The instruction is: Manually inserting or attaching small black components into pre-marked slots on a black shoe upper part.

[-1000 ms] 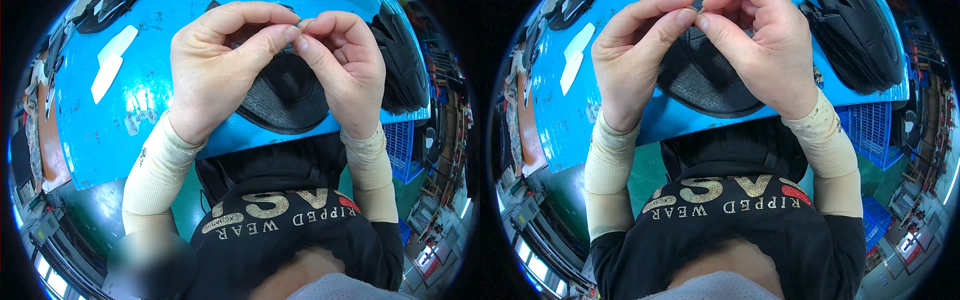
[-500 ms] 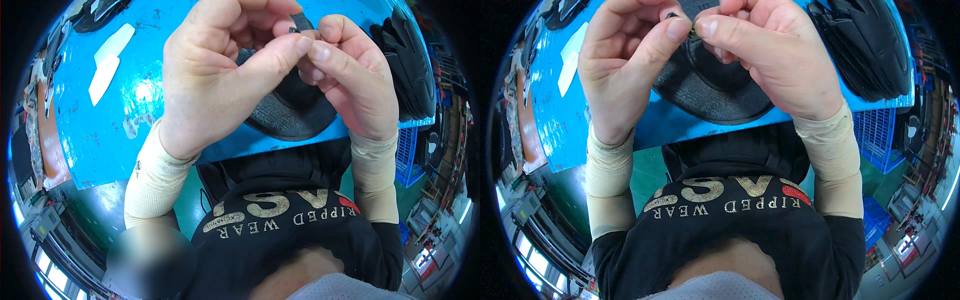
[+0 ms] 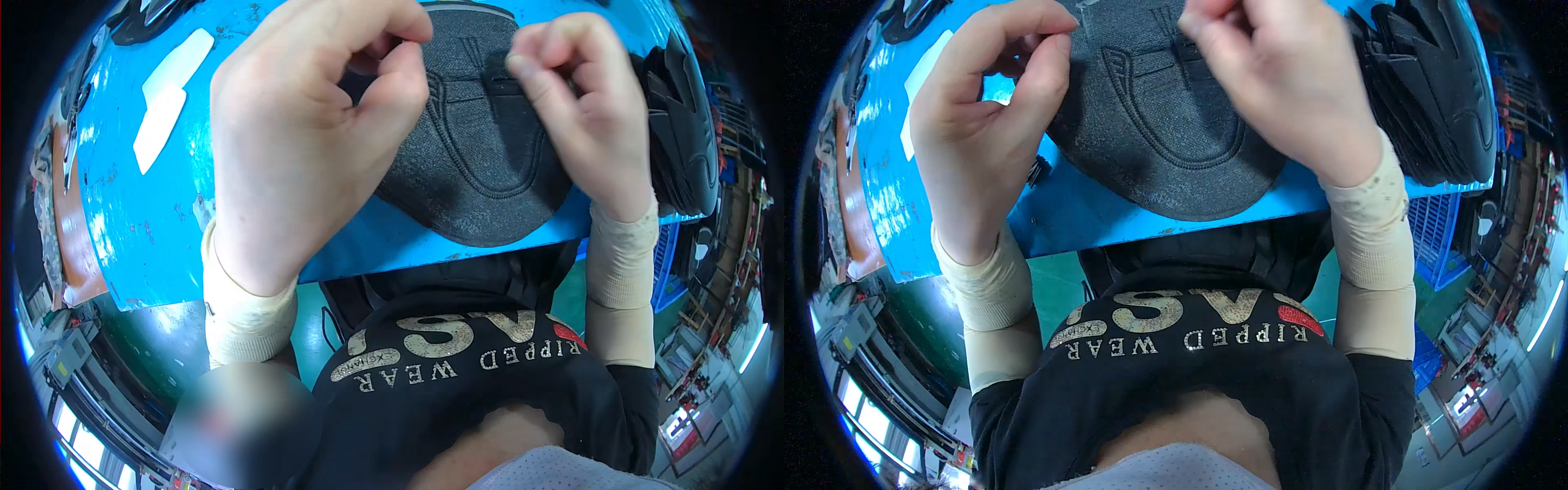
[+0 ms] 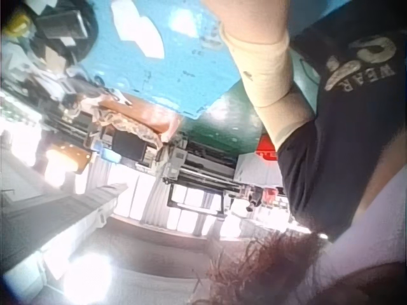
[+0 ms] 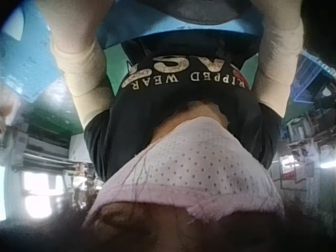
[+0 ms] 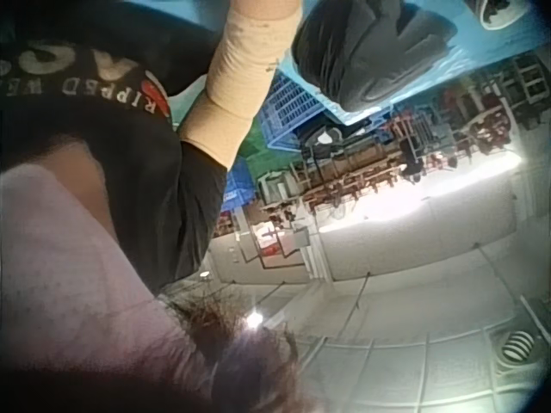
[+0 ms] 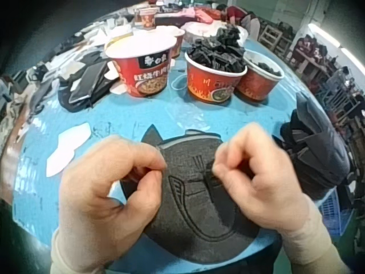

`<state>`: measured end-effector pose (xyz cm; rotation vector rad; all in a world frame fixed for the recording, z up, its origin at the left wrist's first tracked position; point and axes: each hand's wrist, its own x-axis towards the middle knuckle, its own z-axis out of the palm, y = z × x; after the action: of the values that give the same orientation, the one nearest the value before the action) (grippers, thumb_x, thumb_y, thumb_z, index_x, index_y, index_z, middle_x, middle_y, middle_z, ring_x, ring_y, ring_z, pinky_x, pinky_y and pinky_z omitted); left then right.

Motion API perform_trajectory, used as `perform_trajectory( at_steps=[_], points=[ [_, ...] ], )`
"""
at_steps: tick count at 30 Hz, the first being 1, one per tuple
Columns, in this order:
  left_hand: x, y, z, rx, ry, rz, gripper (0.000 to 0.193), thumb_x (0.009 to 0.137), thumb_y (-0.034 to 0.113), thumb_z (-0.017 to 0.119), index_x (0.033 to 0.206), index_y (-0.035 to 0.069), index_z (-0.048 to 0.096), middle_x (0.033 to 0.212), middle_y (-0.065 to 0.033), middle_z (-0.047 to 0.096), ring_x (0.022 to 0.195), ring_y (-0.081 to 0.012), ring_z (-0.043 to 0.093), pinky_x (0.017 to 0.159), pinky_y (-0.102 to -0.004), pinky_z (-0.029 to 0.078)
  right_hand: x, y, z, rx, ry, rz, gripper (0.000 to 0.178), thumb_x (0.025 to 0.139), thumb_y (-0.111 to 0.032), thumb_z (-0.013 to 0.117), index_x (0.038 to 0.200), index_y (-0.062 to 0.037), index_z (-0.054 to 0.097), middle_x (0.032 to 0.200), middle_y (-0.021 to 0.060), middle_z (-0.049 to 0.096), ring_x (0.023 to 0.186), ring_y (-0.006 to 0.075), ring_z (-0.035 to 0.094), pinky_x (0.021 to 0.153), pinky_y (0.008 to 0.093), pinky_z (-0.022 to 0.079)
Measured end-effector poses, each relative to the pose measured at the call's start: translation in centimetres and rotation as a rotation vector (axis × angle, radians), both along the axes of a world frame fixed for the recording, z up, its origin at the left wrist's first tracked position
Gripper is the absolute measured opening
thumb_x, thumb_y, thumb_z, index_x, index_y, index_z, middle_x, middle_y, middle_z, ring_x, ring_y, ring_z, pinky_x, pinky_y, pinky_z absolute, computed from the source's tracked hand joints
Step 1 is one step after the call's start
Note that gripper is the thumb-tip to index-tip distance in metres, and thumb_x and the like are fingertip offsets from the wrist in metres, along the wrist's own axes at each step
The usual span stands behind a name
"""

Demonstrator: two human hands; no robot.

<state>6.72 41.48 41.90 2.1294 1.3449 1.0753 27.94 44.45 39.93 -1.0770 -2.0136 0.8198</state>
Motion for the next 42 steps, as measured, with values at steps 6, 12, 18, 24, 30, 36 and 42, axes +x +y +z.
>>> perform_trajectory(
  at_steps=[6, 12, 18, 24, 30, 36, 42],
  points=[
    [-0.5, -0.3, -0.6, 0.041, 0.256, 0.003, 0.013, 0.078, -0.002, 0.064, 0.089, 0.003, 0.068, 0.081, -0.0087, 0.065, 0.073, -0.0189, 0.064, 0.066, -0.0262, 0.049, -1.3, -0.6, 0.0, 0.200, -0.216, 0.010, 0.022, 0.083, 0.006, 0.065, 0.087, -0.0040, 0.046, 0.085, 0.0080, 0.062, 0.076, 0.0149, 0.061, 0.069, 0.0245, 0.049],
    [-0.2, -0.4, -1.1, 0.082, 0.295, -0.026, 0.012, 0.076, 0.001, 0.065, 0.087, 0.004, 0.068, 0.083, -0.0097, 0.065, 0.075, -0.0253, 0.064, 0.068, -0.0308, 0.051, -1.0, -0.4, -0.5, 0.263, -0.235, 0.067, 0.023, 0.081, 0.006, 0.065, 0.087, -0.0046, 0.045, 0.086, 0.0078, 0.062, 0.074, 0.0165, 0.061, 0.068, 0.0250, 0.050],
    [-0.3, -0.6, -1.1, 0.098, 0.328, -0.035, 0.013, 0.076, 0.001, 0.065, 0.088, 0.004, 0.068, 0.084, -0.0095, 0.065, 0.075, -0.0256, 0.064, 0.068, -0.0314, 0.051, -1.4, -0.6, -0.2, 0.208, -0.242, 0.054, 0.022, 0.081, 0.007, 0.064, 0.086, -0.0046, 0.046, 0.085, 0.0076, 0.062, 0.073, 0.0167, 0.061, 0.066, 0.0252, 0.049],
    [0.0, -0.6, -1.3, 0.131, 0.345, -0.043, 0.025, 0.069, -0.002, 0.067, 0.092, 0.007, 0.070, 0.082, -0.0071, 0.063, 0.073, -0.0244, 0.060, 0.066, -0.0326, 0.049, -1.5, -0.5, -0.2, 0.251, -0.264, 0.067, 0.021, 0.080, 0.007, 0.063, 0.084, -0.0049, 0.046, 0.085, 0.0074, 0.062, 0.071, 0.0193, 0.060, 0.065, 0.0257, 0.049],
    [0.3, -0.8, -1.4, 0.173, 0.531, -0.057, 0.035, 0.062, 0.001, 0.071, 0.096, 0.010, 0.071, 0.081, -0.0036, 0.056, 0.073, -0.0221, 0.056, 0.066, -0.0336, 0.046, -1.3, -0.1, 0.1, 0.428, -0.381, 0.121, 0.017, 0.081, 0.007, 0.063, 0.088, -0.0037, 0.051, 0.088, 0.0077, 0.064, 0.077, 0.0170, 0.064, 0.067, 0.0253, 0.050],
    [0.3, -0.9, -1.5, 0.186, 0.563, -0.048, 0.035, 0.063, 0.002, 0.071, 0.097, 0.010, 0.071, 0.082, -0.0031, 0.054, 0.074, -0.0215, 0.056, 0.066, -0.0337, 0.046, 1.0, 0.1, 0.4, 0.320, -0.078, -0.064, 0.017, 0.084, 0.010, 0.059, 0.097, 0.0003, 0.064, 0.098, 0.0085, 0.065, 0.086, 0.0121, 0.062, 0.077, 0.0232, 0.049],
    [0.1, -0.8, -1.4, 0.190, 0.573, -0.054, 0.035, 0.064, 0.003, 0.071, 0.098, 0.010, 0.071, 0.082, -0.0030, 0.054, 0.074, -0.0214, 0.056, 0.065, -0.0335, 0.046, 0.2, -0.2, 0.7, 0.402, -0.264, 0.006, 0.027, 0.074, 0.013, 0.058, 0.087, -0.0051, 0.072, 0.091, 0.0063, 0.063, 0.083, 0.0172, 0.062, 0.072, 0.0252, 0.048]
  ],
)
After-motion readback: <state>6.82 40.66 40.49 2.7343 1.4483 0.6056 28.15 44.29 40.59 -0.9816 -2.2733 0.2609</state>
